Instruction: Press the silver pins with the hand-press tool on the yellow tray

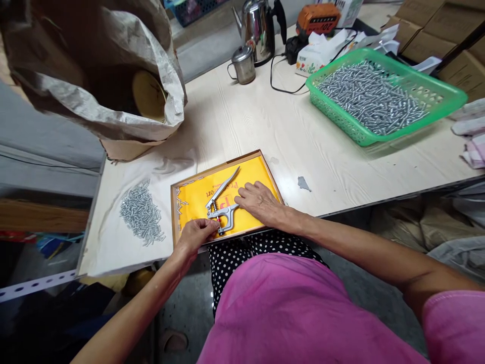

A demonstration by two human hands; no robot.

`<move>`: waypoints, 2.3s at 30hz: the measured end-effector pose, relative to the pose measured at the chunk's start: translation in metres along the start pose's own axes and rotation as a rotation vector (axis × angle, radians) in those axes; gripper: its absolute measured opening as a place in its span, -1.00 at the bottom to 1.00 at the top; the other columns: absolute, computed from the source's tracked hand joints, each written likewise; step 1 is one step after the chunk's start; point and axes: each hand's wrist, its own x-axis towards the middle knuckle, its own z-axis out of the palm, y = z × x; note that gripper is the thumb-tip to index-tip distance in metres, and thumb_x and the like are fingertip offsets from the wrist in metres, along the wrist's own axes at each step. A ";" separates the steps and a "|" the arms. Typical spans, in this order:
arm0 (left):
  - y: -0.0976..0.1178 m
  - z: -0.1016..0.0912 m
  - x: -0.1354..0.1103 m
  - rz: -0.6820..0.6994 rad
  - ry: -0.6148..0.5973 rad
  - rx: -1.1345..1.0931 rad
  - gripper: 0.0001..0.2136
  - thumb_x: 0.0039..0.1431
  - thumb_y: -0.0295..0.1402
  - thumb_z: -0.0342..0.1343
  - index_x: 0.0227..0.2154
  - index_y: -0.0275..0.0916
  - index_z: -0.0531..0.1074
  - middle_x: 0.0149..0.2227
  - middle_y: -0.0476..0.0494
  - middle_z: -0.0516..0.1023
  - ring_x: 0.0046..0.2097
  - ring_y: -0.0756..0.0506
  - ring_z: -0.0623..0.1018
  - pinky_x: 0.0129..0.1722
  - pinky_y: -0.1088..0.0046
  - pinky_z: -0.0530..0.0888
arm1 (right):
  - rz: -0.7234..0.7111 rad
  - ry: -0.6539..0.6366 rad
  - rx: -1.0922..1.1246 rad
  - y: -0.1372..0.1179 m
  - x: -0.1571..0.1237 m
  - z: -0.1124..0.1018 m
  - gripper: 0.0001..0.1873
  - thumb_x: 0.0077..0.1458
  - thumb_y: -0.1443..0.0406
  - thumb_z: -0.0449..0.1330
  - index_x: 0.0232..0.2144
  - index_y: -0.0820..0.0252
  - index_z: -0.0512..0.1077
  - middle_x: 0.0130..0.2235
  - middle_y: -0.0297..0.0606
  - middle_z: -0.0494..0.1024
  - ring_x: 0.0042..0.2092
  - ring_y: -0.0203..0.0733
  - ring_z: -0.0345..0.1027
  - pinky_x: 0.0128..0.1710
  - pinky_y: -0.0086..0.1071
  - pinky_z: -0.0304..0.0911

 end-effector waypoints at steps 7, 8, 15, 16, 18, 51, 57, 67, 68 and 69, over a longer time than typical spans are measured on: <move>0.001 -0.002 0.001 0.087 0.029 0.234 -0.66 -0.05 -0.06 0.20 -0.61 -0.28 0.50 -0.65 0.00 0.37 -0.55 0.03 0.28 -0.52 0.49 0.14 | -0.029 -0.020 0.002 -0.001 -0.001 -0.005 -0.81 0.38 0.38 0.04 -0.24 0.16 0.45 -0.30 -0.23 0.49 -0.20 -0.10 0.18 -0.24 -0.23 -0.14; 0.000 -0.002 0.002 0.116 0.046 0.282 -0.66 -0.03 -0.07 0.19 -0.62 -0.28 0.50 -0.65 0.00 0.37 -0.55 0.03 0.29 -0.52 0.49 0.14 | -0.032 -0.030 -0.002 -0.001 0.000 -0.007 -0.80 0.38 0.39 0.03 -0.24 0.16 0.45 -0.30 -0.23 0.50 -0.20 -0.10 0.18 -0.24 -0.23 -0.14; -0.009 -0.002 -0.002 0.185 0.091 0.269 -0.63 0.02 -0.02 0.20 -0.57 -0.27 0.54 -0.57 -0.07 0.50 -0.48 -0.06 0.46 -0.45 0.47 0.31 | -0.046 -0.037 -0.011 -0.003 0.000 -0.013 -0.77 0.40 0.40 0.01 -0.24 0.17 0.45 -0.30 -0.27 0.53 -0.22 -0.12 0.18 -0.24 -0.22 -0.13; -0.010 -0.001 -0.004 0.204 0.110 0.264 -0.64 0.02 -0.02 0.19 -0.54 -0.27 0.56 -0.53 -0.09 0.54 -0.44 -0.08 0.48 -0.42 0.46 0.34 | -0.055 -0.019 -0.015 -0.003 0.000 -0.014 -0.77 0.40 0.39 0.01 -0.24 0.17 0.46 -0.31 -0.27 0.53 -0.23 -0.12 0.17 -0.24 -0.22 -0.14; -0.013 0.000 -0.007 0.235 0.138 0.258 -0.65 0.02 -0.04 0.17 -0.51 -0.26 0.57 -0.46 -0.13 0.58 -0.39 -0.09 0.51 -0.35 0.43 0.38 | -0.078 0.021 -0.023 -0.003 -0.001 -0.015 -0.76 0.41 0.37 0.00 -0.25 0.18 0.46 -0.32 -0.27 0.53 -0.24 -0.12 0.17 -0.25 -0.22 -0.14; 0.006 -0.002 -0.003 0.029 -0.005 0.350 -0.65 -0.09 -0.03 0.23 -0.59 -0.28 0.50 -0.61 -0.03 0.43 -0.53 -0.02 0.36 -0.49 0.48 0.19 | -0.036 -0.130 0.207 0.049 0.041 -0.013 -0.50 0.33 0.03 0.10 0.09 0.32 0.40 0.10 0.06 0.47 0.10 0.10 0.26 0.04 -0.09 0.20; -0.001 -0.001 -0.002 0.058 0.024 0.330 -0.61 -0.08 0.01 0.25 -0.64 -0.26 0.46 -0.64 -0.02 0.39 -0.53 -0.03 0.38 -0.50 0.48 0.21 | -0.136 -0.109 0.188 0.048 0.031 -0.011 -0.05 0.04 -0.21 0.28 0.25 0.31 0.24 0.18 0.10 0.39 0.18 0.21 0.17 0.11 0.01 0.12; -0.006 -0.001 -0.009 0.225 0.122 0.473 -0.68 0.11 -0.10 0.20 -0.56 -0.26 0.52 -0.50 -0.08 0.48 -0.38 -0.11 0.50 -0.35 0.42 0.40 | -0.097 -0.110 0.143 0.030 0.016 -0.021 -0.28 0.24 0.05 0.25 0.29 0.29 0.18 0.00 -0.03 0.51 -0.01 0.06 0.25 -0.06 -0.14 0.06; -0.006 0.001 -0.011 0.311 0.177 0.515 -0.71 0.16 -0.14 0.18 -0.49 -0.27 0.54 -0.41 -0.13 0.51 -0.31 -0.14 0.53 -0.27 0.37 0.45 | -0.094 -0.112 0.140 0.027 0.015 -0.022 -0.30 0.24 0.09 0.25 0.29 0.31 0.18 -0.02 -0.03 0.51 -0.02 0.04 0.25 -0.07 -0.15 0.06; -0.004 0.005 -0.012 0.414 0.233 0.564 -0.75 0.19 -0.18 0.17 -0.39 -0.27 0.56 -0.30 -0.18 0.54 -0.22 -0.18 0.55 -0.18 0.31 0.48 | -0.089 -0.115 0.137 0.023 0.014 -0.022 -0.30 0.24 0.12 0.26 0.28 0.33 0.18 -0.02 -0.03 0.51 -0.03 0.03 0.26 -0.08 -0.16 0.07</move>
